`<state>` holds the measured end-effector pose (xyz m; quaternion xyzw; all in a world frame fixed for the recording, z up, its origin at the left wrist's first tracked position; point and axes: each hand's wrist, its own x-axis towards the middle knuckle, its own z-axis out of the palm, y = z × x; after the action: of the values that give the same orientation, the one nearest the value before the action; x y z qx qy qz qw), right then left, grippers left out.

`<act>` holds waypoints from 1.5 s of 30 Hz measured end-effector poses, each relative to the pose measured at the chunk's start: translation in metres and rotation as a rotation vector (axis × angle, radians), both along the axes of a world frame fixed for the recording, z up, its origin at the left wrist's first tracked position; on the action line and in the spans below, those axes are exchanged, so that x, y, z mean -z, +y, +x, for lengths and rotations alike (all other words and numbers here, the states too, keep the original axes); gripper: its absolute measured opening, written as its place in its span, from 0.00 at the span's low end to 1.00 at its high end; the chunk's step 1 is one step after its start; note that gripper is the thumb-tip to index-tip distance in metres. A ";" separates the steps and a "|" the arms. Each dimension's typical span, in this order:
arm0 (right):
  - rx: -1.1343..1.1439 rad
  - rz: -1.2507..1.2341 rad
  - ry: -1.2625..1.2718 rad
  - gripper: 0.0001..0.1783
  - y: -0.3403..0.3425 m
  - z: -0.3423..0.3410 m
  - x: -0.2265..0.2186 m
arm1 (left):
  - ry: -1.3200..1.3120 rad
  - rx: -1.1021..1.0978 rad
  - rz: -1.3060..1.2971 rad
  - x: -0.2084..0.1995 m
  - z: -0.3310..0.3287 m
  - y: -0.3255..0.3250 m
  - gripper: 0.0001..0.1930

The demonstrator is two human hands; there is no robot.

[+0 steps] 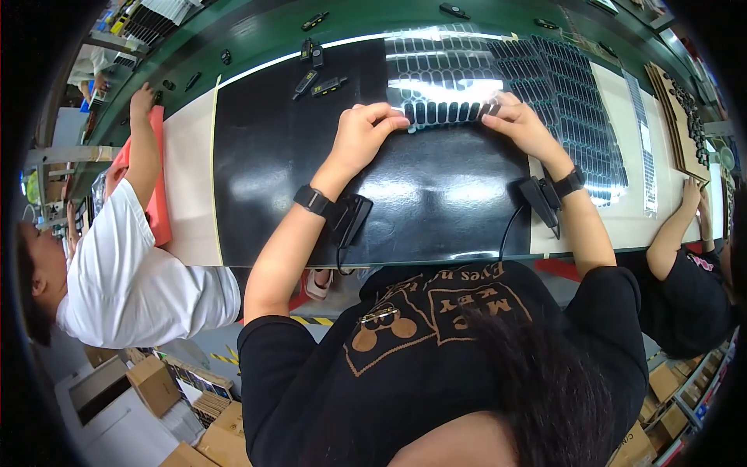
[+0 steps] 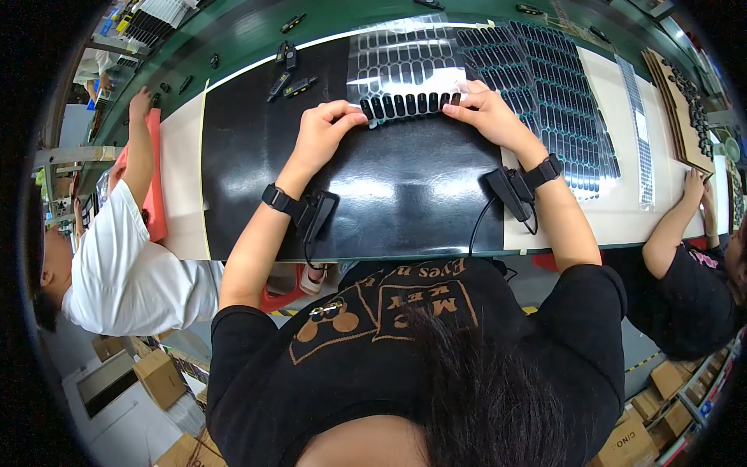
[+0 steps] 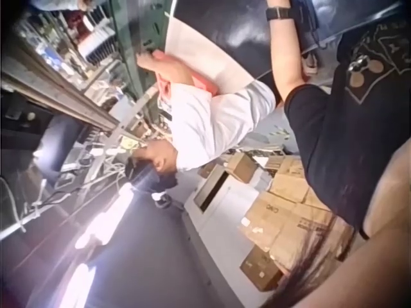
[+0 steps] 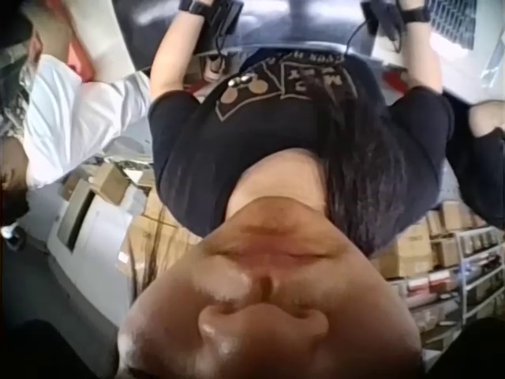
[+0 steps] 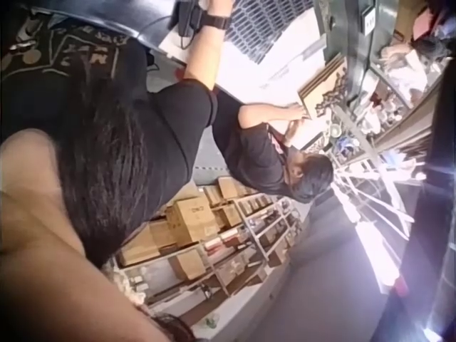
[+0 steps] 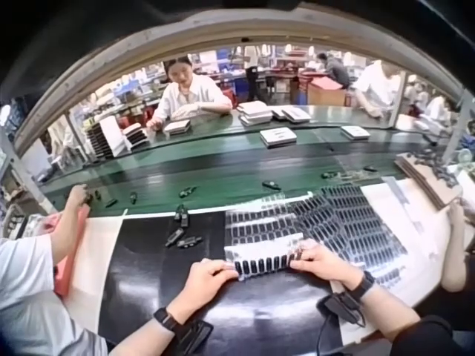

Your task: The person picks up a device, peels a film from a sheet, and presses it onto the device. They repeat this process for several devices, placing each finished item on the table.

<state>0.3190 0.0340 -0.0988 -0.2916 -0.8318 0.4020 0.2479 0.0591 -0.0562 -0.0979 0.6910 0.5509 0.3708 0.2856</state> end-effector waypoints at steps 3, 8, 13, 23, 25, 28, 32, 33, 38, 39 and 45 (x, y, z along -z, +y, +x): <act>0.042 0.102 -0.071 0.08 0.007 -0.001 0.007 | -0.367 -0.129 -0.167 0.011 0.010 0.006 0.05; 0.299 0.135 -0.176 0.15 -0.007 -0.014 0.007 | -0.244 -0.248 -0.136 0.008 0.021 0.008 0.07; 0.444 0.231 -0.175 0.15 -0.010 -0.020 0.009 | 0.327 -0.388 -0.039 -0.017 0.036 -0.001 0.13; 0.482 0.389 -0.251 0.21 -0.011 -0.032 0.016 | 0.719 -0.045 0.319 -0.003 0.081 -0.017 0.33; 0.521 0.458 -0.201 0.23 -0.016 -0.036 0.020 | 0.694 0.026 0.223 -0.004 0.070 -0.016 0.36; 0.438 0.462 -0.200 0.21 -0.010 -0.029 0.023 | 0.655 0.063 0.131 -0.010 0.049 -0.024 0.37; 0.188 0.159 -0.099 0.18 0.007 -0.012 0.015 | 0.577 0.081 0.058 -0.012 0.027 -0.040 0.35; 0.178 0.160 -0.086 0.18 0.009 -0.011 0.012 | 0.548 0.078 0.081 -0.010 0.023 -0.042 0.34; 0.211 0.096 -0.063 0.14 0.000 -0.008 0.008 | 0.160 0.298 -0.410 -0.054 -0.012 -0.010 0.22; 0.219 0.100 -0.069 0.14 0.001 -0.008 0.007 | 0.015 0.195 -0.329 -0.052 -0.037 0.012 0.18; 0.221 -0.079 0.019 0.07 -0.009 -0.015 -0.001 | 0.879 -0.650 0.167 0.002 -0.234 0.146 0.24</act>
<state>0.3041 0.0252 -0.0977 -0.3871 -0.7756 0.4076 0.2870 -0.1749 0.0894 -0.1000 0.5953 0.7720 0.1589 -0.1564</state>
